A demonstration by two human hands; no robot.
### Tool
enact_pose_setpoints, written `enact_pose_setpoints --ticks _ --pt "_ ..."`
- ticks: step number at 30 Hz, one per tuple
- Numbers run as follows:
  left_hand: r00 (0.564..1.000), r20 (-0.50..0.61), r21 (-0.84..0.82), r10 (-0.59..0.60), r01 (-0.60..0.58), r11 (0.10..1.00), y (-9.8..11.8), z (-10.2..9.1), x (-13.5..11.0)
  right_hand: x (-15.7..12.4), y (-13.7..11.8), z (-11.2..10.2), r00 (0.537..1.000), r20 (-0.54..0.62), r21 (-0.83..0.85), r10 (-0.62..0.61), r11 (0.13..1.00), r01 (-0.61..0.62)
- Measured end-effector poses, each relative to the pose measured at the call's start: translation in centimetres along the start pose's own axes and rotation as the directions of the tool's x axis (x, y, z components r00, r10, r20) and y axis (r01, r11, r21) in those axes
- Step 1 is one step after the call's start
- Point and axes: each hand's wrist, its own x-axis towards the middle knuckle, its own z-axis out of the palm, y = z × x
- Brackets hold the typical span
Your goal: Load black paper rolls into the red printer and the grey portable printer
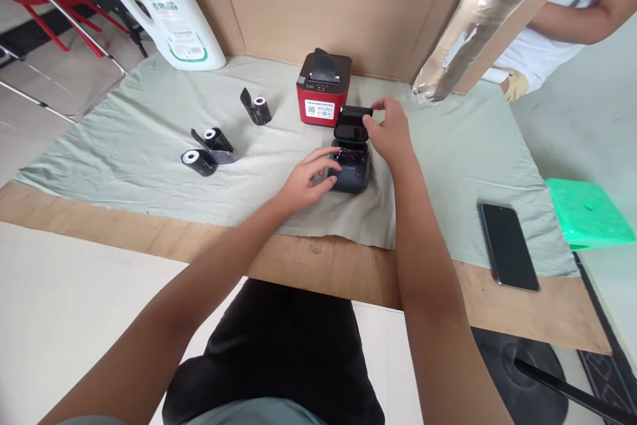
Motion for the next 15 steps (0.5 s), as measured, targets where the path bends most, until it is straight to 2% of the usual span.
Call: enact_pose_setpoints --ticks 3,5,6,8,10,13,15 --pt "0.999 0.042 0.013 0.004 -0.004 1.000 -0.3 0.4 -0.1 0.0 -0.1 -0.1 0.998 0.048 0.156 0.045 0.986 -0.052" --pt "0.999 0.050 0.049 0.018 -0.021 0.999 -0.6 0.6 -0.2 -0.3 -0.6 -0.8 0.989 0.148 0.190 0.029 0.980 -0.057" --pt "0.998 0.049 0.068 0.026 -0.029 0.997 -0.6 0.6 -0.2 -0.5 -0.9 -1.2 0.973 0.232 0.180 0.010 0.982 -0.053" --pt "0.999 0.032 0.089 0.035 -0.038 0.995 -0.5 0.6 -0.3 -0.9 -1.4 -2.2 0.907 0.421 0.132 -0.014 0.990 -0.045" --pt "1.000 0.002 0.097 0.030 -0.030 0.995 -0.2 0.4 -0.3 -1.1 -1.7 -3.0 0.846 0.533 0.055 0.018 0.997 -0.056" --pt "1.000 -0.021 0.098 -0.010 0.012 0.995 0.2 -0.1 -0.2 -1.4 -1.6 -3.6 0.837 0.530 -0.049 0.132 0.991 -0.125" --pt "0.999 -0.011 0.091 -0.042 0.043 0.995 0.2 -0.3 -0.1 -1.5 -1.5 -3.7 0.814 0.544 -0.055 0.203 0.977 -0.206"
